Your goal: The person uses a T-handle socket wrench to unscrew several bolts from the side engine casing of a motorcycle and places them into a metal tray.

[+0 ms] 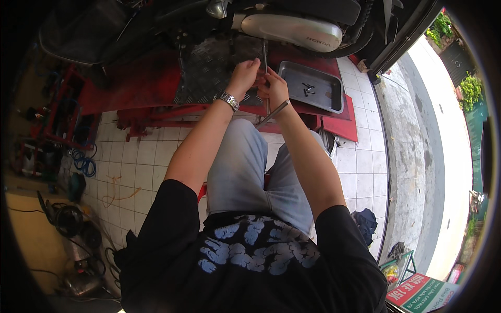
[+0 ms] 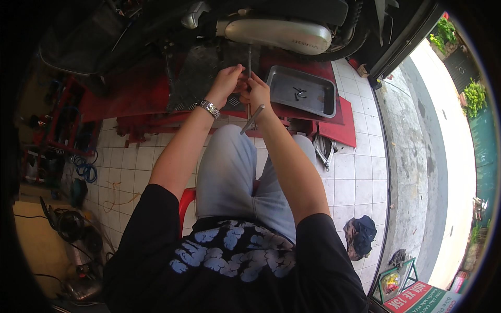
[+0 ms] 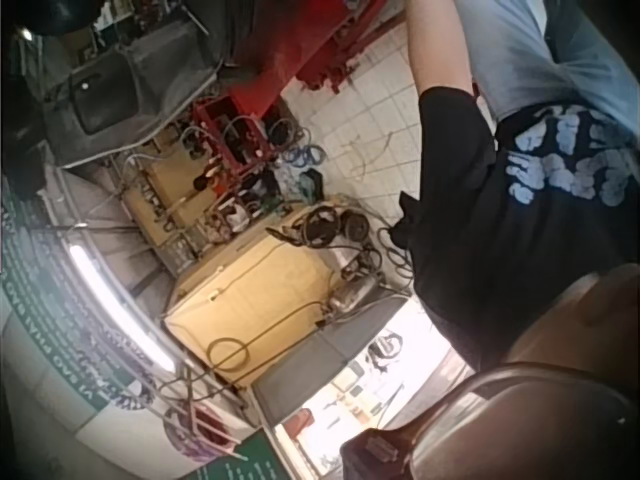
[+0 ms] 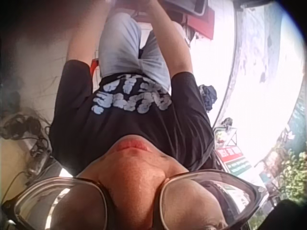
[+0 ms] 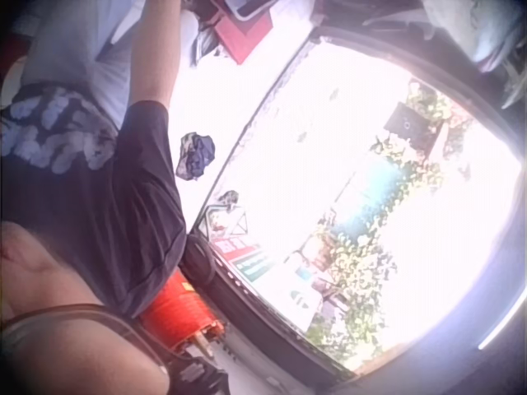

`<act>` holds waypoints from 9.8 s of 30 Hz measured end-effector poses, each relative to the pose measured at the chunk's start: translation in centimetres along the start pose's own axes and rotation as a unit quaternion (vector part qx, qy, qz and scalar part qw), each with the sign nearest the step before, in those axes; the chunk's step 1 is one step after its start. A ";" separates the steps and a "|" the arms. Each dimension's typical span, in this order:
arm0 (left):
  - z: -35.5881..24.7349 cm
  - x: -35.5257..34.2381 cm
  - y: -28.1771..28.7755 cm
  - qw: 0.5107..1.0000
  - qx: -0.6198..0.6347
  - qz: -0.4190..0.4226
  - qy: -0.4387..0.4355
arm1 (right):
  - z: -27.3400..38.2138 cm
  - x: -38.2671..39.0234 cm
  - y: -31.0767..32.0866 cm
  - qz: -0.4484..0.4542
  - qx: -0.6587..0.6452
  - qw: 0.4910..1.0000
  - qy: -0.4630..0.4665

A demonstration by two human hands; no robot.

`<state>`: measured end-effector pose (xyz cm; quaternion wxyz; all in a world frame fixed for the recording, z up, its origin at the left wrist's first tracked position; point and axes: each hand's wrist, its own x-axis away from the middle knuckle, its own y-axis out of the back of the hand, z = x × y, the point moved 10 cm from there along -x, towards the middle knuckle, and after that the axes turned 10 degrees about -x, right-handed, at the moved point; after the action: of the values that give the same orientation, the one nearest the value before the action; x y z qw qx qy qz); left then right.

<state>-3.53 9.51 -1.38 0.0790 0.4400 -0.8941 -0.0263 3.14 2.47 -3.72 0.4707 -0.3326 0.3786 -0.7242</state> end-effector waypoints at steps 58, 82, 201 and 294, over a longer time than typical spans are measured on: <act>-3.1 12.7 -3.5 0.896 -0.367 -0.084 -0.236 | 6.7 9.0 -2.4 0.016 -0.057 0.986 0.153; -1.5 11.6 -1.1 0.919 -0.311 -0.069 -0.231 | 5.9 8.8 -5.8 0.014 0.018 0.984 0.176; -7.4 14.4 0.2 0.830 -0.447 -0.190 -0.275 | 2.7 7.4 -10.2 0.228 -0.069 0.971 0.038; 1.6 3.2 -2.7 0.992 0.103 -0.078 -0.003 | 1.1 13.6 -1.0 -0.001 0.312 0.934 0.172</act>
<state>-3.62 5.29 -2.86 0.0281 0.5137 -0.8555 0.0583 -0.93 -10.24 -0.64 0.4780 -0.0394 0.2086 -0.8523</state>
